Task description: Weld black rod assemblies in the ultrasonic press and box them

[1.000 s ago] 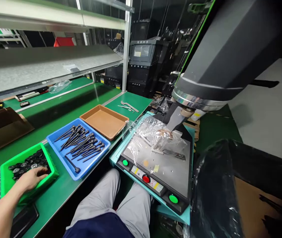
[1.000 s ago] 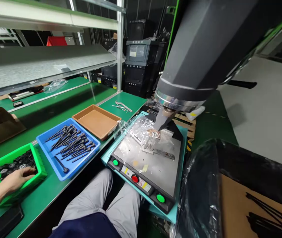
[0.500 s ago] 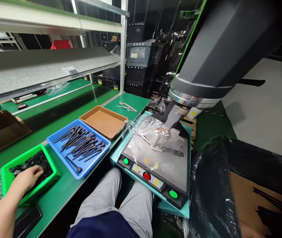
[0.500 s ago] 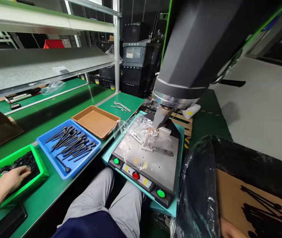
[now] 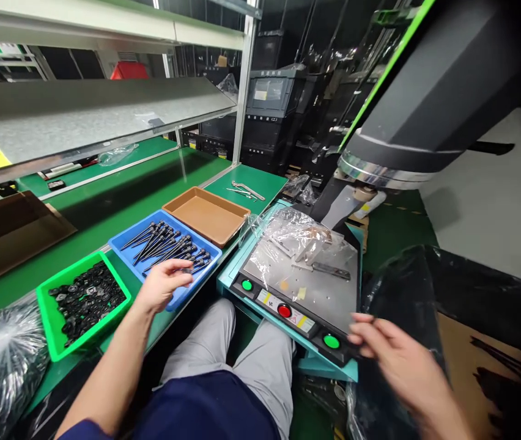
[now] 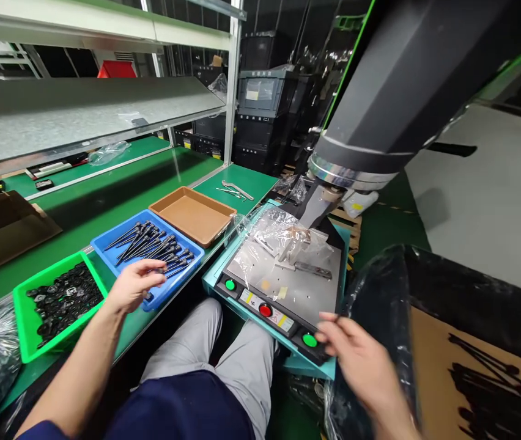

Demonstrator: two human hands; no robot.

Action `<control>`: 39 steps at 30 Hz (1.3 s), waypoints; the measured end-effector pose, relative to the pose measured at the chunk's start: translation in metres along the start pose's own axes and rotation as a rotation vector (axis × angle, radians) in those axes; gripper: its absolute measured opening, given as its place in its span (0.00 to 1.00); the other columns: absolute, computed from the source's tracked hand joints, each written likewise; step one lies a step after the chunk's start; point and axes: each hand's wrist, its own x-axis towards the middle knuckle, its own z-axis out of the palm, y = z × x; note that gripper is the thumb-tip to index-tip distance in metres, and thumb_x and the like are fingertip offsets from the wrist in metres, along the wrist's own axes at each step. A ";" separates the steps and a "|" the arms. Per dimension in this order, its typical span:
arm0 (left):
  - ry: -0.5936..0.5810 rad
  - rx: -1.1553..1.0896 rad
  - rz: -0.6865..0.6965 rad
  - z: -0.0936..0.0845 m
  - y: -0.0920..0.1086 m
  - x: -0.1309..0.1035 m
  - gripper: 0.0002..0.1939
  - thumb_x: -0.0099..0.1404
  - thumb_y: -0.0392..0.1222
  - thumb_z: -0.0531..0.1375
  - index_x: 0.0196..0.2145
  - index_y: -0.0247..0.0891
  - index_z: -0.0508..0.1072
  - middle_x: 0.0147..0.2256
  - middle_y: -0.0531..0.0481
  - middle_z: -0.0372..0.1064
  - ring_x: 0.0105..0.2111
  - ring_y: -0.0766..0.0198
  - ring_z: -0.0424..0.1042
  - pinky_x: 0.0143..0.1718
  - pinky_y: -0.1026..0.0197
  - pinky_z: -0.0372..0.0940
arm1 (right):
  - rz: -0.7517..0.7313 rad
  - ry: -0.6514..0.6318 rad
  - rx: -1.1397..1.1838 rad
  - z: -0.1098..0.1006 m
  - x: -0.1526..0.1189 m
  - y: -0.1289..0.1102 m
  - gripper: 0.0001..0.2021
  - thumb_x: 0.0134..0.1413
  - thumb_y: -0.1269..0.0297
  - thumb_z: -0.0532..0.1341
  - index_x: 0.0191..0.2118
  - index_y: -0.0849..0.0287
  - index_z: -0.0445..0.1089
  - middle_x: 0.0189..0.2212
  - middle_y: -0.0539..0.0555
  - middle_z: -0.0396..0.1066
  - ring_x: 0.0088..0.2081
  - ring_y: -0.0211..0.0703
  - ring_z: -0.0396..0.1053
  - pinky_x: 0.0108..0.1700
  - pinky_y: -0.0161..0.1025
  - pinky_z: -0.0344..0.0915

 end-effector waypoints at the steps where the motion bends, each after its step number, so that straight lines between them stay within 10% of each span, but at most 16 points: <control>1: -0.070 -0.046 0.002 0.018 -0.004 0.003 0.25 0.42 0.45 0.73 0.39 0.33 0.77 0.33 0.45 0.76 0.26 0.62 0.74 0.32 0.58 0.71 | 0.008 -0.128 0.052 0.025 -0.008 0.003 0.22 0.36 0.47 0.72 0.34 0.59 0.77 0.31 0.57 0.75 0.28 0.46 0.71 0.29 0.39 0.71; 6: -0.345 -0.235 -0.034 0.082 -0.024 -0.003 0.21 0.49 0.44 0.72 0.42 0.36 0.78 0.42 0.42 0.77 0.38 0.54 0.77 0.40 0.54 0.72 | -0.050 -0.264 0.660 0.133 -0.035 0.006 0.14 0.42 0.56 0.73 0.34 0.55 0.75 0.32 0.52 0.74 0.37 0.45 0.72 0.40 0.42 0.72; 12: -0.370 -0.413 -0.092 0.112 -0.041 -0.022 0.20 0.50 0.41 0.72 0.41 0.37 0.78 0.49 0.41 0.74 0.47 0.52 0.74 0.47 0.53 0.70 | -0.026 -0.138 0.985 0.173 -0.039 0.006 0.10 0.45 0.61 0.72 0.34 0.50 0.74 0.38 0.49 0.74 0.41 0.43 0.72 0.48 0.45 0.70; 29: -0.275 -0.473 -0.027 0.134 -0.058 -0.020 0.19 0.47 0.44 0.73 0.37 0.37 0.79 0.44 0.42 0.77 0.40 0.55 0.77 0.41 0.55 0.72 | -0.031 -0.146 1.032 0.178 -0.048 0.040 0.09 0.41 0.63 0.74 0.31 0.47 0.76 0.41 0.48 0.75 0.46 0.45 0.72 0.50 0.44 0.69; 39: -0.522 0.046 0.230 0.144 -0.062 -0.008 0.10 0.57 0.46 0.67 0.36 0.43 0.82 0.41 0.45 0.78 0.44 0.53 0.75 0.51 0.52 0.68 | 0.064 -0.586 0.726 0.125 -0.036 0.059 0.20 0.52 0.45 0.66 0.39 0.59 0.75 0.33 0.58 0.75 0.36 0.48 0.73 0.43 0.46 0.68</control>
